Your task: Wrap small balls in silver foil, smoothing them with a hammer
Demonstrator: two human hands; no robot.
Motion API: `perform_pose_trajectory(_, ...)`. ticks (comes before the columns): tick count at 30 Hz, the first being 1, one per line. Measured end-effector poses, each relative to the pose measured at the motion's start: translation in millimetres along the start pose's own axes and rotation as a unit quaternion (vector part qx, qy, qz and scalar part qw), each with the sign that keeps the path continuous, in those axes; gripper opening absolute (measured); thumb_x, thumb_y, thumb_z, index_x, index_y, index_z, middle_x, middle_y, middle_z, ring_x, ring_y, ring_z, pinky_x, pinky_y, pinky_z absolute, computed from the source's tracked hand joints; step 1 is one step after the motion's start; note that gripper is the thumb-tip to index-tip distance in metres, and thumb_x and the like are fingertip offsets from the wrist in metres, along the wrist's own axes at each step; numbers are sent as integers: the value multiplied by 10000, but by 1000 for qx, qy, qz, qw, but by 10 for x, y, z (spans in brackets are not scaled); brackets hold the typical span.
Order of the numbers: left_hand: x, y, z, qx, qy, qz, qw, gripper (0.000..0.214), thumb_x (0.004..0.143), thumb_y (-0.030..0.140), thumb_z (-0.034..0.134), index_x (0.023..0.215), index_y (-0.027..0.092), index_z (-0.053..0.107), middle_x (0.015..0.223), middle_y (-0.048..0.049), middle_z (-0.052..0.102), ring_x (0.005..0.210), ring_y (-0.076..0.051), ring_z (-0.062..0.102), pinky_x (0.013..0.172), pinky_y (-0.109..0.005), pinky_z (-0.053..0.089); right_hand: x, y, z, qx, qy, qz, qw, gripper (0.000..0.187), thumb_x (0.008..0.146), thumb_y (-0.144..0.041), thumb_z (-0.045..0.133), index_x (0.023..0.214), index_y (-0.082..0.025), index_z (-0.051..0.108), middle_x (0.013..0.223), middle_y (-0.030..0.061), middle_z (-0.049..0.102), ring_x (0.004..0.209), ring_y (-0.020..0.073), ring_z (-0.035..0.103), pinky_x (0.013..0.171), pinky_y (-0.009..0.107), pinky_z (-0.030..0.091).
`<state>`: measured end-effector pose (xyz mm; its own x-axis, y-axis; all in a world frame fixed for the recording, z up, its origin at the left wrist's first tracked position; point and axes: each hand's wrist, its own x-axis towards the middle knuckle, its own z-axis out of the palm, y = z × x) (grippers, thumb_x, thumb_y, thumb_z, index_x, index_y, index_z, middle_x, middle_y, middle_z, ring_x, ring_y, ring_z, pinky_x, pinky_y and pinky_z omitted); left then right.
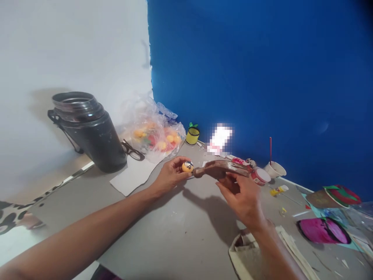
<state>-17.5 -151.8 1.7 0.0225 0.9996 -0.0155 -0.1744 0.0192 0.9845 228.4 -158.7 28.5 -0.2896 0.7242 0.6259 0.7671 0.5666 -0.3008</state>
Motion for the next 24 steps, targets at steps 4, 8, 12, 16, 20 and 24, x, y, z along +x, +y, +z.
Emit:
perform_pose_trajectory(4,-6,-48,42,15,2,-23,1000,474,605,252,843,1047,195,682,920,-17,754,774,-168,682,681,-264,513,-47,-36,151,-54,53,-36,996,146,944,-351,632,979,-209,638,874,61,678,743,203,663,618,286,477)
perform_pose_trajectory(8,-13,-42,72,40,10,-46,998,370,596,225,815,946,181,705,772,8,720,653,-140,635,593,-244,479,-44,-72,118,-94,47,-58,993,106,960,-306,612,920,-210,634,889,84,690,802,206,684,658,280,489)
perform_pose_trajectory(12,-34,-38,62,60,-6,-33,998,375,617,252,825,973,189,726,787,1,723,639,-139,627,543,-232,445,-55,-108,82,-86,48,-23,995,66,947,-281,604,946,-227,642,998,107,708,869,228,686,739,308,512)
perform_pose_trajectory(16,-29,-25,23,62,-14,-32,997,385,638,275,827,998,194,717,795,1,725,644,-147,641,564,-244,468,-35,-126,57,-63,-20,0,998,107,941,-299,596,917,-213,655,950,106,701,828,228,668,689,301,466)
perform_pose_trajectory(20,60,77,-74,43,55,33,997,445,608,254,836,1007,171,657,882,-17,722,747,-155,669,663,-259,515,40,-138,-65,13,-83,56,995,150,858,-353,691,905,-212,668,917,73,694,815,221,633,691,300,436)
perform_pose_trajectory(24,174,116,-188,30,135,66,988,402,624,180,740,1001,178,599,785,36,641,588,-83,544,547,-208,426,46,-248,-1,91,-299,108,944,127,777,-321,735,843,-227,681,829,-1,684,741,173,575,646,272,355)
